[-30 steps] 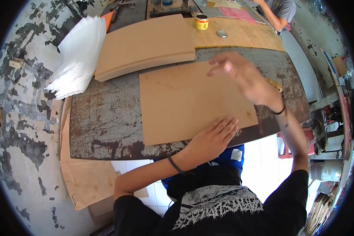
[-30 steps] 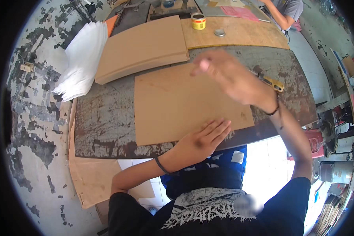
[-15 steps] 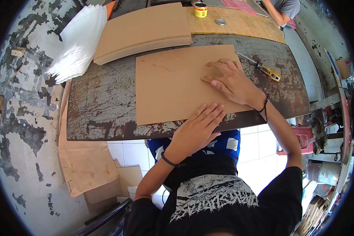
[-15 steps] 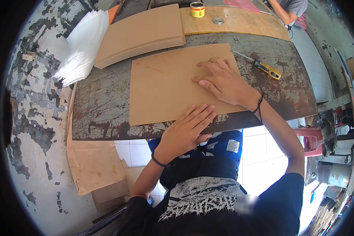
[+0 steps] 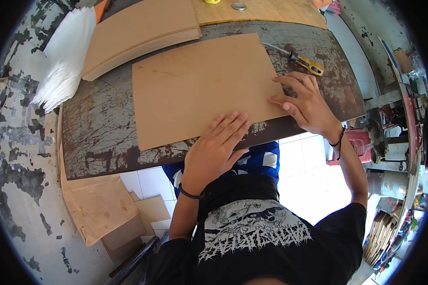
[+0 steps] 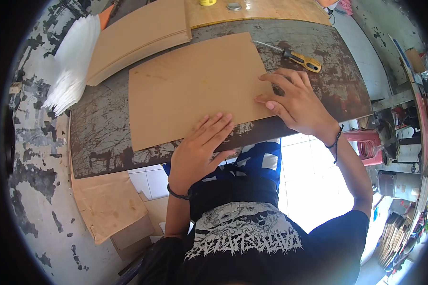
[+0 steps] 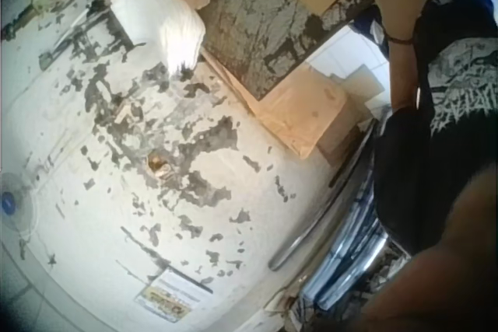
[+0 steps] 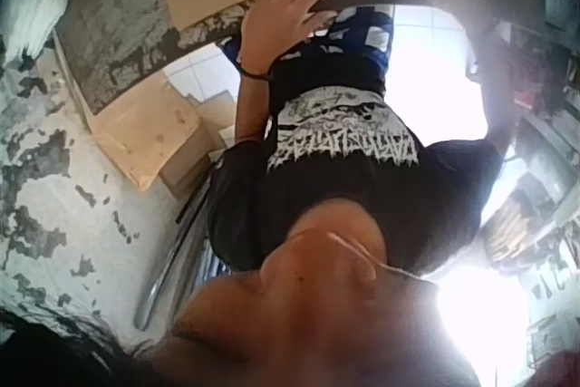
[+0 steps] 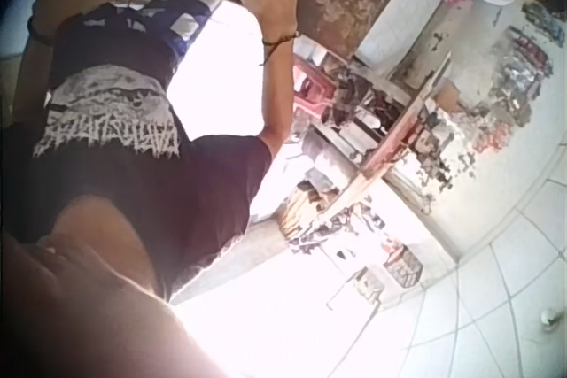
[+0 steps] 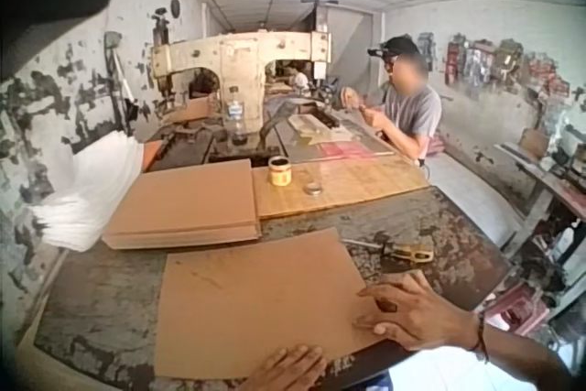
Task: The person picks up a stack of white foam sheets and places them on the table, then applies glue from a small container to multiple cardboard rectangles by hand and stacks the foam sheets on top of the glued surfaces.
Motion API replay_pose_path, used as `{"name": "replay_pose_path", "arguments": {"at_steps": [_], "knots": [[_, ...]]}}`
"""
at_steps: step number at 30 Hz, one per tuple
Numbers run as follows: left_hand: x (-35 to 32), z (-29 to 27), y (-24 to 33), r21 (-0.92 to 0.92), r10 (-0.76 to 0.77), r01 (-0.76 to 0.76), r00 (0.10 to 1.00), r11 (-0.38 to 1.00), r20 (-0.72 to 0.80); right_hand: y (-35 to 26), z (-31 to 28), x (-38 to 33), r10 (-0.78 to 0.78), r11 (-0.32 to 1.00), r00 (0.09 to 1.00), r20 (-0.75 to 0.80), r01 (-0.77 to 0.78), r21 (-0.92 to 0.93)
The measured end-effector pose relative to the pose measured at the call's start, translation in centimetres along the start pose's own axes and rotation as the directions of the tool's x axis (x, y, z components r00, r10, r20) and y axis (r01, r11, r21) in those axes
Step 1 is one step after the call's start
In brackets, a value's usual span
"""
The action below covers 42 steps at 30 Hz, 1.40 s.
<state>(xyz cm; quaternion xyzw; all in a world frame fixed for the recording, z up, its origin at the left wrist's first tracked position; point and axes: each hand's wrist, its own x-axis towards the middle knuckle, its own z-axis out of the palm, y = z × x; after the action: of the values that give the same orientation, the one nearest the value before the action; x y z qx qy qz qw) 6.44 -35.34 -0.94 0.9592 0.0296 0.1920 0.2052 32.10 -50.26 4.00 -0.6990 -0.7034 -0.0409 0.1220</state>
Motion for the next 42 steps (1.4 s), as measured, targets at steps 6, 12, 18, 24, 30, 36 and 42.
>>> {"name": "replay_pose_path", "arguments": {"at_steps": [6, 12, 18, 24, 30, 36, 42], "knots": [[0.0, 0.3, 0.2, 0.002, -0.017, 0.017, 1.000, 1.000, -0.007, -0.1, -1.0, -2.5, 0.006, 0.998, 0.999, 0.032, -0.004, -0.069], [-0.1, 0.2, 0.1, 0.034, -0.019, 0.019, 1.000, 0.999, -0.004, -1.1, -0.4, -2.8, -0.014, 0.974, 1.000, 0.019, 0.018, -0.224], [0.1, 0.0, 0.3, 0.024, -0.014, 0.014, 1.000, 1.000, -0.011, -2.2, -0.4, -2.1, -0.111, 0.958, 0.993, 0.026, 0.114, -0.263], [0.1, 0.1, 0.0, 0.016, -0.002, 0.002, 1.000, 1.000, -0.012, -1.6, 0.6, 1.6, -0.087, 0.957, 0.996, -0.005, 0.082, -0.280], [0.0, 0.1, -0.2, 0.021, 0.003, -0.003, 1.000, 1.000, -0.001, 0.6, -0.3, 2.4, -0.009, 0.955, 1.000, 0.009, 0.011, -0.296], [-0.2, 0.2, -0.2, 0.024, 0.021, -0.021, 1.000, 1.000, 0.003, 1.0, -0.9, 3.2, 0.046, 0.952, 0.997, 0.068, -0.023, -0.306], [-0.2, 0.5, -0.7, -0.010, 0.047, -0.046, 0.998, 0.999, 0.029, 3.2, 2.1, 6.8, 0.055, 0.944, 0.998, -0.001, -0.052, -0.327]]}}
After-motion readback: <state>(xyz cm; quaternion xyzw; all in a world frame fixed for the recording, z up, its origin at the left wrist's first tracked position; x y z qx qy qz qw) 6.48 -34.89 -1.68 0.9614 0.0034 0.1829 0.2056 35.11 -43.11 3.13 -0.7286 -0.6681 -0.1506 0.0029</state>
